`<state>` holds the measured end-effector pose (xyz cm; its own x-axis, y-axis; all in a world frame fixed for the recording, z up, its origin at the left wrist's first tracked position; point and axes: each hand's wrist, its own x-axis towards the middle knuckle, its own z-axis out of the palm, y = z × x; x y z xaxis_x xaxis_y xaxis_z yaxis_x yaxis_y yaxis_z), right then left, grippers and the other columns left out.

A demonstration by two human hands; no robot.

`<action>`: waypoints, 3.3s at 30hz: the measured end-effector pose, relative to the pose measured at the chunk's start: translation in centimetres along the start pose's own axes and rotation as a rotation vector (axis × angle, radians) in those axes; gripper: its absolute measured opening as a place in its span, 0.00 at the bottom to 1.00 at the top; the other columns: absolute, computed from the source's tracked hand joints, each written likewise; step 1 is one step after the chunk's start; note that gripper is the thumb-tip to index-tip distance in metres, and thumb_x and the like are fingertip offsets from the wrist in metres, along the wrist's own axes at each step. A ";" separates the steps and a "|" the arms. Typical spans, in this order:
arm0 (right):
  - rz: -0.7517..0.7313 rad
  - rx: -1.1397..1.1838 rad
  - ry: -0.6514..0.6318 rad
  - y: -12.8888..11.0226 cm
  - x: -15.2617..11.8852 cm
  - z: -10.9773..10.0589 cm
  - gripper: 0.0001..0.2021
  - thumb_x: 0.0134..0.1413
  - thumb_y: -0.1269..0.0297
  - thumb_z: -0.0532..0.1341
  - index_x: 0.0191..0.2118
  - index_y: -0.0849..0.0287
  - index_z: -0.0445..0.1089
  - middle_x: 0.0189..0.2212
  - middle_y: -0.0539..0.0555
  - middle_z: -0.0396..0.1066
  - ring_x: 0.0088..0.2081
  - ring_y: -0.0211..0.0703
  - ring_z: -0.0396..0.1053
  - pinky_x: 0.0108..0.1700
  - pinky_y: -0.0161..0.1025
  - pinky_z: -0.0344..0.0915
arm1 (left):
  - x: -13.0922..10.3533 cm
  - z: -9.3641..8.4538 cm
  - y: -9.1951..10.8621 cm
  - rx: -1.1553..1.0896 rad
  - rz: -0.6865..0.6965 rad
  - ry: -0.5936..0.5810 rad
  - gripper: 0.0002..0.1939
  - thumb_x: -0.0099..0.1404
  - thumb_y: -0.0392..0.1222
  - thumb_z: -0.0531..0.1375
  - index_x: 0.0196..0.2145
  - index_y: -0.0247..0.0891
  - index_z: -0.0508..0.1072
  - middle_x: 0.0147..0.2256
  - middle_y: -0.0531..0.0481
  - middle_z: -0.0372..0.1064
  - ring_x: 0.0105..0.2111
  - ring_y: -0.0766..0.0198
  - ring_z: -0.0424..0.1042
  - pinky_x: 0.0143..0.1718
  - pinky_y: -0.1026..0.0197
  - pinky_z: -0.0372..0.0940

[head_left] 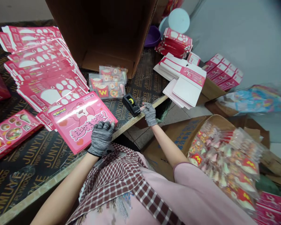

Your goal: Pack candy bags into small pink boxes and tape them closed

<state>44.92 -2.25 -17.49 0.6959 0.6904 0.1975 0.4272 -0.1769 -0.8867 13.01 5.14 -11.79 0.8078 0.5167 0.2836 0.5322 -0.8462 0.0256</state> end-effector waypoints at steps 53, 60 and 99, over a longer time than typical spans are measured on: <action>0.012 -0.203 -0.200 -0.2 2.9 0.9 0.08 0.45 0.63 0.69 0.22 0.56 0.71 0.34 0.56 0.78 0.47 0.54 0.74 0.60 0.55 0.67 | -1.8 -0.4 -0.9 -0.043 -0.114 0.090 0.12 0.70 0.35 0.57 0.45 0.41 0.79 0.28 0.45 0.70 0.33 0.54 0.71 0.33 0.55 0.54; 0.067 -0.010 0.004 0.9 -0.5 -0.1 0.11 0.53 0.56 0.63 0.35 0.58 0.76 0.38 0.57 0.79 0.41 0.48 0.74 0.53 0.51 0.72 | -1.9 -0.5 -1.0 -0.030 -0.092 0.157 0.11 0.73 0.37 0.56 0.42 0.40 0.80 0.27 0.45 0.71 0.31 0.55 0.71 0.30 0.56 0.49; 0.718 0.801 -1.066 -14.9 -17.2 12.9 0.17 0.47 0.49 0.68 0.34 0.59 0.76 0.10 0.38 0.49 0.14 0.31 0.43 0.20 0.34 0.43 | -11.7 -2.6 -5.2 -0.142 -0.221 0.354 0.13 0.71 0.52 0.61 0.42 0.46 0.83 0.33 0.48 0.74 0.34 0.57 0.69 0.39 0.53 0.58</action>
<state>19.12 -2.46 -13.05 -0.2670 0.8585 -0.4379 -0.4729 -0.5126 -0.7166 0.17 3.17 -12.77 0.5287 0.6320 0.5667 0.6229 -0.7423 0.2468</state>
